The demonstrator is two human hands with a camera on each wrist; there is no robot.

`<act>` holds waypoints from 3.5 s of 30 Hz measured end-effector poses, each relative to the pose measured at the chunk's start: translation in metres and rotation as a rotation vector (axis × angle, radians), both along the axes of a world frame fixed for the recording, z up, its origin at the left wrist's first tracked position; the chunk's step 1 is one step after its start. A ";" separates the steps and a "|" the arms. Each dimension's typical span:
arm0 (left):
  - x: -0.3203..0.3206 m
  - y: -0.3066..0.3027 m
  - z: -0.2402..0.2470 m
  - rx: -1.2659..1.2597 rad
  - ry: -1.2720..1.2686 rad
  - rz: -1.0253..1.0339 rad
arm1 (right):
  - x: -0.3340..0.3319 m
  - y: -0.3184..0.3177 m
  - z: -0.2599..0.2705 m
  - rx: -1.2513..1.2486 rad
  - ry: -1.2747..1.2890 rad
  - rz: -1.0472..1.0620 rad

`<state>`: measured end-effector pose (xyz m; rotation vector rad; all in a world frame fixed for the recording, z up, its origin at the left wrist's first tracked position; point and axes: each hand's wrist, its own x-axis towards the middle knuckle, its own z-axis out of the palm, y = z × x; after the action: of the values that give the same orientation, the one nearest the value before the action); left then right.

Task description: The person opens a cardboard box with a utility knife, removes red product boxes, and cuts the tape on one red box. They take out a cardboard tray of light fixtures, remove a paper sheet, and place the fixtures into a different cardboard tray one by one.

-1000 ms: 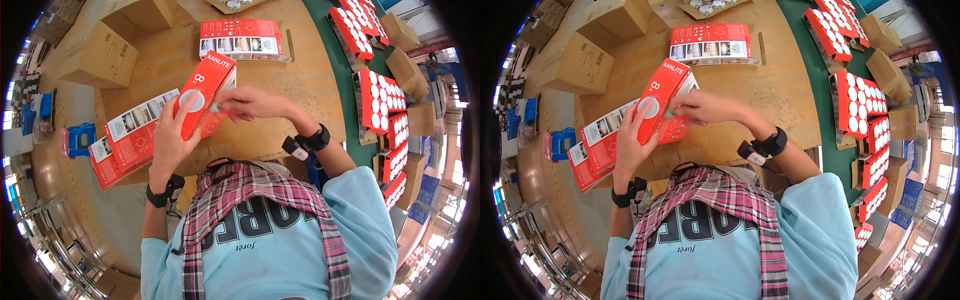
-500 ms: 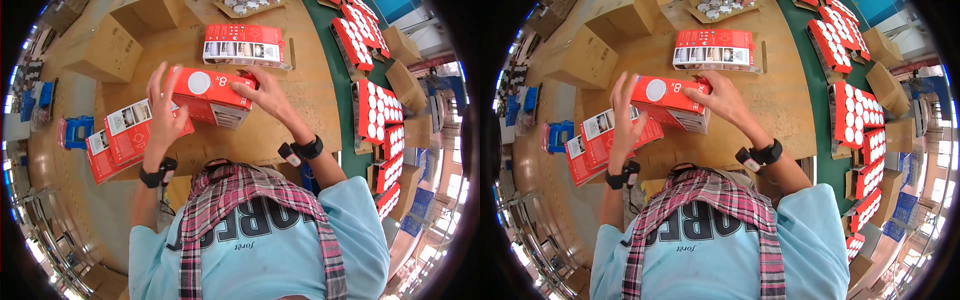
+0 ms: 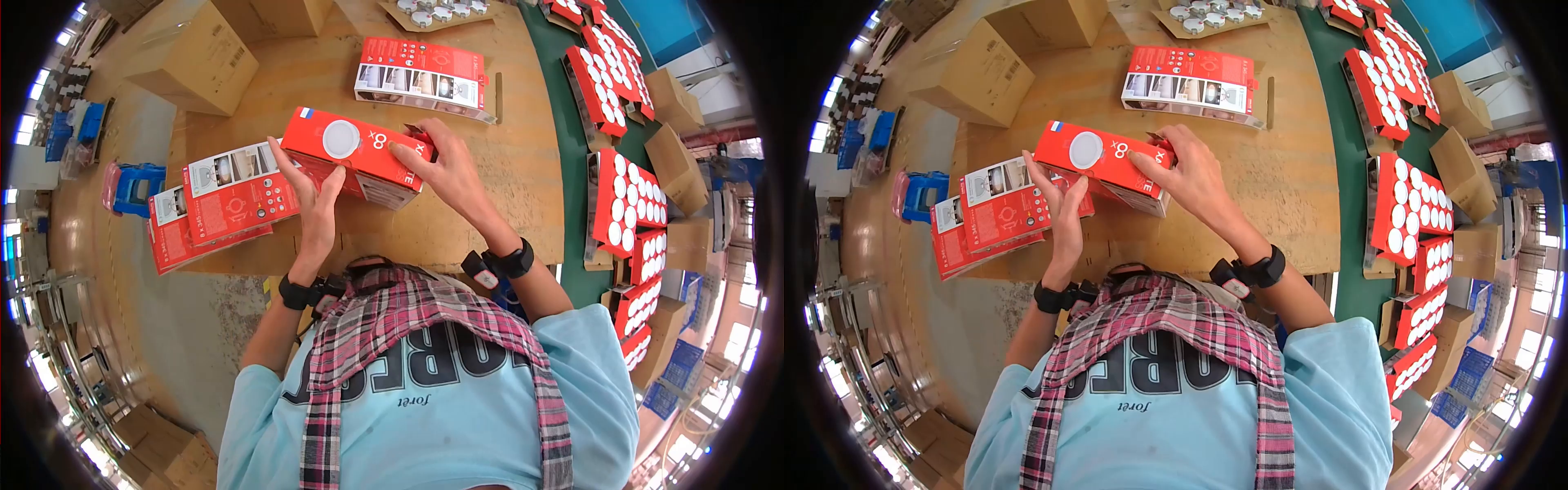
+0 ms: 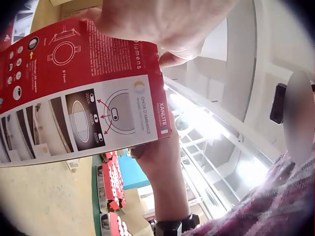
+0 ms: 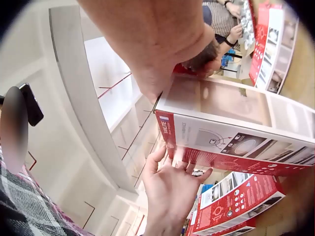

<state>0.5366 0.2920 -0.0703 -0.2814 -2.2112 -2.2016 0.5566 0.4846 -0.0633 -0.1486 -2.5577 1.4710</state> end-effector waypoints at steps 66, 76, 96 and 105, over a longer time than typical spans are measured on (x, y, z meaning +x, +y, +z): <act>-0.035 0.118 -0.096 -0.330 0.244 -0.764 | 0.109 0.127 -0.099 -0.694 -0.449 -0.262; 0.005 0.116 -0.145 -0.668 0.196 -0.810 | 0.129 0.135 -0.124 -0.429 -0.082 -0.499; -0.052 0.119 -0.175 -0.765 -0.255 -1.131 | 0.166 0.082 -0.222 -0.645 -0.590 -0.330; -0.053 0.126 -0.170 -0.919 0.075 -1.156 | 0.164 0.084 -0.206 -0.563 -0.310 -0.551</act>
<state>0.4832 0.4176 -0.2405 -1.9689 -3.2577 -0.9457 0.7209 0.5687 -0.2694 -1.1282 -1.9535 1.9659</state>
